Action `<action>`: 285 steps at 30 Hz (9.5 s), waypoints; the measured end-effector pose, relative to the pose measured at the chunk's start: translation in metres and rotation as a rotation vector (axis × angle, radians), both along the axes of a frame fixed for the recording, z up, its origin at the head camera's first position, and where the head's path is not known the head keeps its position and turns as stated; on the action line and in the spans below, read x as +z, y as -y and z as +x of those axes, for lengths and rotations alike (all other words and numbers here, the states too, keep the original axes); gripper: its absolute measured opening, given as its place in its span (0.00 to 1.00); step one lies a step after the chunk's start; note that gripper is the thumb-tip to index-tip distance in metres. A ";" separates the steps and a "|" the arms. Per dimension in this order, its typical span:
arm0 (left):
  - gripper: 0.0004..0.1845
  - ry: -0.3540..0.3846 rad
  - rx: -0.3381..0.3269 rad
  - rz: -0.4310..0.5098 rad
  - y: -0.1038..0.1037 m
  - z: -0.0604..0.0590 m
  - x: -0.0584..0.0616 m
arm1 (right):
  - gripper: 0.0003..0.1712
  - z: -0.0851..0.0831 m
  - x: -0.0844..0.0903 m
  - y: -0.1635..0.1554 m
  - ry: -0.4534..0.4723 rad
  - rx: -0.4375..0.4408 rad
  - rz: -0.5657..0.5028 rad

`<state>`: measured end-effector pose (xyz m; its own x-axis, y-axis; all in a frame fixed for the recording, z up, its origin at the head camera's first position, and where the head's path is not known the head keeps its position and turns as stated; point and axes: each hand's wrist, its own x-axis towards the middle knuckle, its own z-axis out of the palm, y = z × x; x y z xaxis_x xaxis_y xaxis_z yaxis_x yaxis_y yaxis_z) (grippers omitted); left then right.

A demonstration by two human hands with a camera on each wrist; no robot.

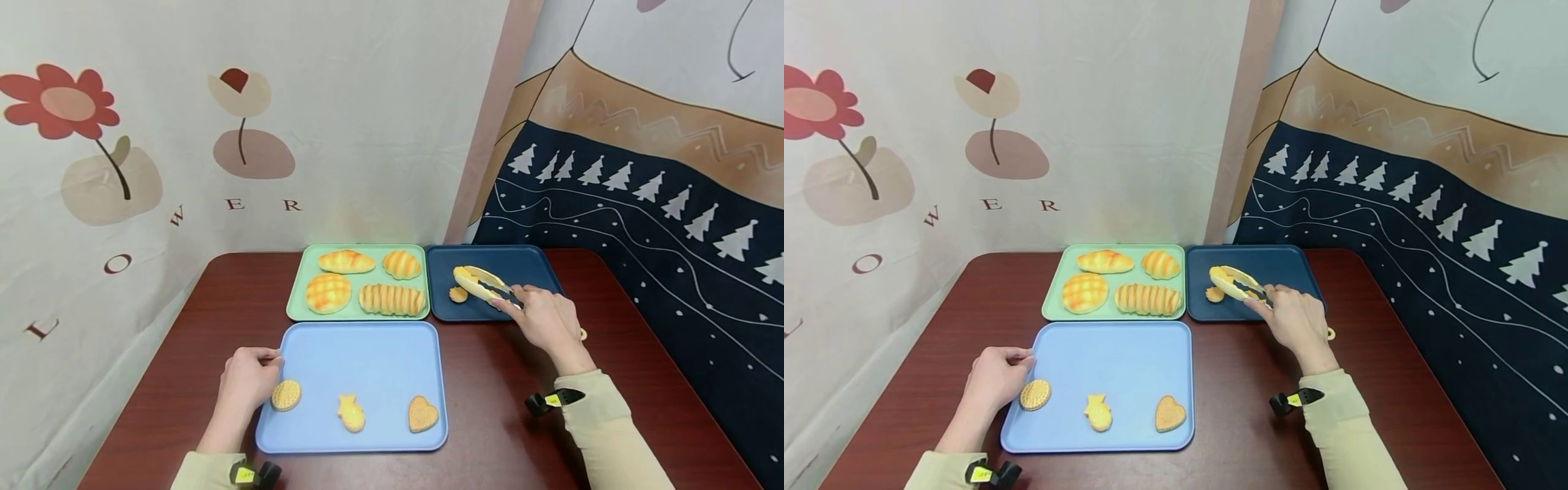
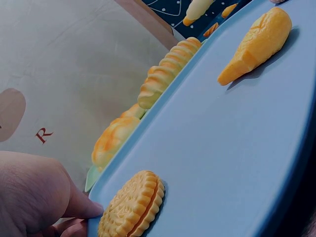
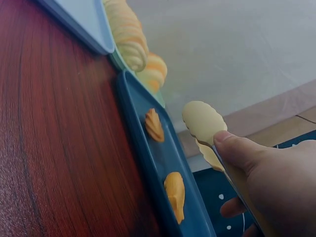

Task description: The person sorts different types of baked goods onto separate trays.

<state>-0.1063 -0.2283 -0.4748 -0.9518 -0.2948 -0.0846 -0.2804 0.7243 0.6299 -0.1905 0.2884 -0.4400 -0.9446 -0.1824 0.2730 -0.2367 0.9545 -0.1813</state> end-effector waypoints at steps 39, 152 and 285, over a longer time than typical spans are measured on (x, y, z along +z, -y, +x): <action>0.16 -0.003 -0.003 0.004 -0.001 0.000 0.000 | 0.43 -0.020 -0.007 -0.010 0.135 -0.087 0.009; 0.17 0.011 0.022 0.007 -0.003 0.001 0.001 | 0.41 0.104 -0.028 0.138 -0.022 0.653 0.122; 0.13 0.029 0.018 0.014 0.000 0.000 -0.001 | 0.52 -0.014 -0.020 -0.071 0.191 -0.130 -0.058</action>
<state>-0.1062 -0.2279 -0.4761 -0.9434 -0.3104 -0.1166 -0.3117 0.7100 0.6315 -0.2041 0.3595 -0.4604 -0.9946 -0.0454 0.0936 -0.0689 0.9615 -0.2661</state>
